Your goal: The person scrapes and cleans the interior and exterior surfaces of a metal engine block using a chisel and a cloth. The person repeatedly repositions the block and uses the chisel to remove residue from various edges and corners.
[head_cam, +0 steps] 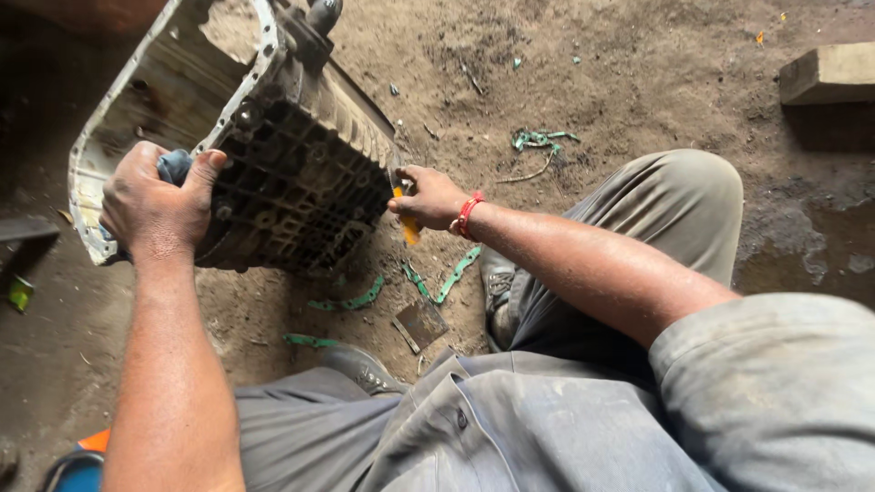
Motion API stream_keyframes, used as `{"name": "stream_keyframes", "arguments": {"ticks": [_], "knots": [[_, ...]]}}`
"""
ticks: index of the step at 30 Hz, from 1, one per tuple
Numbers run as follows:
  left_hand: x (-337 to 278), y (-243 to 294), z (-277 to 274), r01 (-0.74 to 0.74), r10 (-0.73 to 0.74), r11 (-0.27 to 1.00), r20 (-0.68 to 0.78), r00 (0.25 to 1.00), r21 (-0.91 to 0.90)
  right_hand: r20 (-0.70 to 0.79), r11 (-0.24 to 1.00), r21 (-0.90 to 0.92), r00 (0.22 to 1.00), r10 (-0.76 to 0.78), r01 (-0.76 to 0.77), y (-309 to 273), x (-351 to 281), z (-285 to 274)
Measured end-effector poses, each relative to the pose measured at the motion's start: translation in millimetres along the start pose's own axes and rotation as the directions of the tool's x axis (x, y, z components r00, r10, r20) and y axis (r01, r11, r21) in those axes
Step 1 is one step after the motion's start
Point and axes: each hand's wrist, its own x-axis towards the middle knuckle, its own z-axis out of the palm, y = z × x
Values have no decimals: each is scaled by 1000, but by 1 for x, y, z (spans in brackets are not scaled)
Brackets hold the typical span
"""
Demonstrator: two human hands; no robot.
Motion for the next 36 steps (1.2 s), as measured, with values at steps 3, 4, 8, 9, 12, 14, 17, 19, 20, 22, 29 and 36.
{"name": "stream_keyframes", "arguments": {"ticks": [3,4,8,9,12,14,17,19,20,22,29,36], "knots": [[-15,2,-2,-57,59,998,-50,997,34,-21,998,55,1000,20,-19,13,-9,10],[-17,3,-1,-62,64,997,-50,997,39,-49,998,63,999,10,-7,16,-13,9],[-21,4,1,-23,24,1000,-13,1000,15,-135,989,5,981,-143,145,14,-27,10],[-21,4,2,-3,3,1000,4,1000,0,-130,995,-23,986,-101,99,12,-30,10],[-20,2,4,-49,49,996,1,999,76,-34,998,-28,998,60,-60,0,-37,8],[-20,1,5,-41,41,998,-4,999,54,30,989,-2,988,148,-148,-10,-39,4],[-22,4,5,-46,48,998,-24,999,49,56,972,58,973,223,-226,-28,-37,-3],[-20,7,4,-54,56,997,-32,998,50,40,962,96,967,253,-256,-36,-32,-8],[-21,8,3,-48,50,998,-27,998,48,38,962,107,967,250,-253,-37,-30,-8],[-23,9,2,-51,52,998,-26,998,40,38,961,127,970,242,-245,-35,-22,-4],[-25,14,0,-120,123,992,-89,988,34,-28,983,131,990,135,-130,2,22,26],[-25,13,0,-142,144,989,-110,983,28,13,865,-475,982,189,-161,-8,20,25]]}}
